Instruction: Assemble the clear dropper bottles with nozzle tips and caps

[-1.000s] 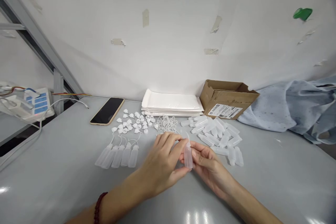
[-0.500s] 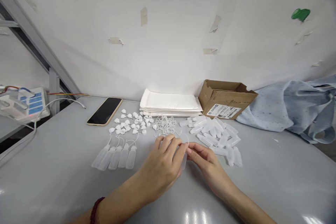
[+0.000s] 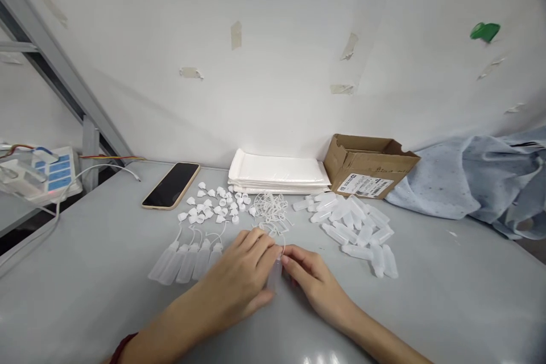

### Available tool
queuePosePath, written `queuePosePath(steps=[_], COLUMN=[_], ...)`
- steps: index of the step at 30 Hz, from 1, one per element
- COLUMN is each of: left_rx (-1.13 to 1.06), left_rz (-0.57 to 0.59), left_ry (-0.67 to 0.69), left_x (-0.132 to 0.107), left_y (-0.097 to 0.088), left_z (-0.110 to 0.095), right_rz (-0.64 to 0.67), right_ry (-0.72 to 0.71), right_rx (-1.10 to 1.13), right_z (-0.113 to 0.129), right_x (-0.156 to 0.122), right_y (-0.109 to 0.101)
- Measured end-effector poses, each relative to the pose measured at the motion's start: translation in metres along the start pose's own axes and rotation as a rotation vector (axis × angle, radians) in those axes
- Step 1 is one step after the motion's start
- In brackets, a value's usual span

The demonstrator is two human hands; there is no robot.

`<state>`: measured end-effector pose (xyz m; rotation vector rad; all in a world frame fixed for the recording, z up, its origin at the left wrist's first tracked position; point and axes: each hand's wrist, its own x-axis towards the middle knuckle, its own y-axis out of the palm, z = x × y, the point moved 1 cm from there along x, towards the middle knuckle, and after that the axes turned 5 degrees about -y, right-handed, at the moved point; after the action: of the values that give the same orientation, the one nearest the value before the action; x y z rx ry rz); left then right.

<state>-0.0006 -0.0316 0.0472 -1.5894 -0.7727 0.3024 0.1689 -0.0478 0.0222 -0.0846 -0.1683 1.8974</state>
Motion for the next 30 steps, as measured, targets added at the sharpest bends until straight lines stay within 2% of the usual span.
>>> queuePosePath(steps=[4, 12, 19, 25, 30], left_rx=[-0.065, -0.218, -0.235, -0.200, -0.187], left_rz=[0.041, 0.220, 0.294, 0.284, 0.282], left_ry=[-0.113, -0.345, -0.381, -0.412, -0.412], left_x=[-0.008, -0.019, -0.021, -0.026, -0.027], left_y=[-0.005, -0.036, -0.039, -0.040, -0.037], left_z=[0.015, 0.042, 0.043, 0.045, 0.047], right_rz=[-0.043, -0.125, -0.017, 0.097, 0.156], right_ry=[-0.067, -0.079, -0.125, -0.276, -0.307], right_rx=[-0.030, -0.049, -0.302, -0.352, -0.429], right_z=[-0.004, -0.010, -0.008, -0.004, -0.003], right_x=[0.013, 0.036, 0.031, 0.026, 0.023], right_y=[0.017, 0.042, 0.041, 0.044, 0.046])
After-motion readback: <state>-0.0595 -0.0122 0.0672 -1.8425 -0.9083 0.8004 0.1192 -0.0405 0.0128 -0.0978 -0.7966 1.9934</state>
